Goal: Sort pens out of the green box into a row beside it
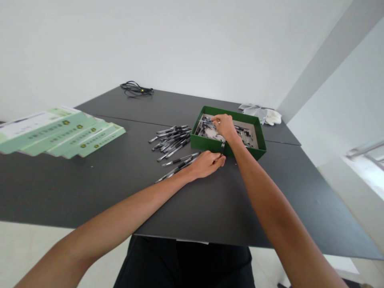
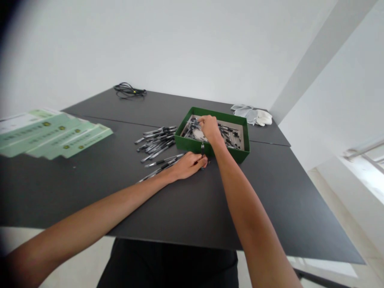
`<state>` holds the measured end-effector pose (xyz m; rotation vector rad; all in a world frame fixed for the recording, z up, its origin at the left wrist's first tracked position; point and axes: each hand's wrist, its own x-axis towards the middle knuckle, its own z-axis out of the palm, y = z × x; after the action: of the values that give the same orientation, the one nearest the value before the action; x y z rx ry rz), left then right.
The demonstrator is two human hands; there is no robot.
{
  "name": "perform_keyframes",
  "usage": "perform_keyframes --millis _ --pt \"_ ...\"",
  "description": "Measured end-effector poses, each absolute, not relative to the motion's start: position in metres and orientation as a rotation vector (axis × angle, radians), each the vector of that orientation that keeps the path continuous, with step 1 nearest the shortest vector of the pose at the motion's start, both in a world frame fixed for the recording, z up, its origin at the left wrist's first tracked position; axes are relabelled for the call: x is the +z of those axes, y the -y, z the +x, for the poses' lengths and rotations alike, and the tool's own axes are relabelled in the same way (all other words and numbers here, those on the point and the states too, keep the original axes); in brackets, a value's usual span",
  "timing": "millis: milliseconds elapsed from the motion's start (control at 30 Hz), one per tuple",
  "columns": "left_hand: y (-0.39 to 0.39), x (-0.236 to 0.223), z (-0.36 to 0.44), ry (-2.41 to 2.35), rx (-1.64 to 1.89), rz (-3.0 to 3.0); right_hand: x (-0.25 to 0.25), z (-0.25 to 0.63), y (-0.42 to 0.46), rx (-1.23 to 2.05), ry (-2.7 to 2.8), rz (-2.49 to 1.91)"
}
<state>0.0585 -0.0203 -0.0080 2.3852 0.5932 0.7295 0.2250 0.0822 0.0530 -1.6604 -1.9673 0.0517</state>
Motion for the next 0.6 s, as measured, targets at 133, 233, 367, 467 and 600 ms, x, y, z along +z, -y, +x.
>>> perform_keyframes --millis 133,233,367,467,600 --pt "0.021 -0.006 0.058 -0.627 0.724 2.388 0.055 0.232 -0.080 0.090 1.817 -1.603" --pt "0.022 -0.006 0.058 -0.629 0.721 2.387 0.055 0.237 -0.075 0.127 1.724 -1.543" --pt "0.022 -0.007 0.058 -0.645 0.735 2.387 0.058 0.248 -0.060 0.199 1.686 -1.411" --pt "0.023 -0.006 0.059 -0.670 0.755 2.397 0.067 0.260 -0.045 0.283 1.772 -1.308" --pt "0.023 -0.005 0.059 -0.716 0.782 2.405 0.093 0.277 -0.025 0.213 1.921 -1.244"
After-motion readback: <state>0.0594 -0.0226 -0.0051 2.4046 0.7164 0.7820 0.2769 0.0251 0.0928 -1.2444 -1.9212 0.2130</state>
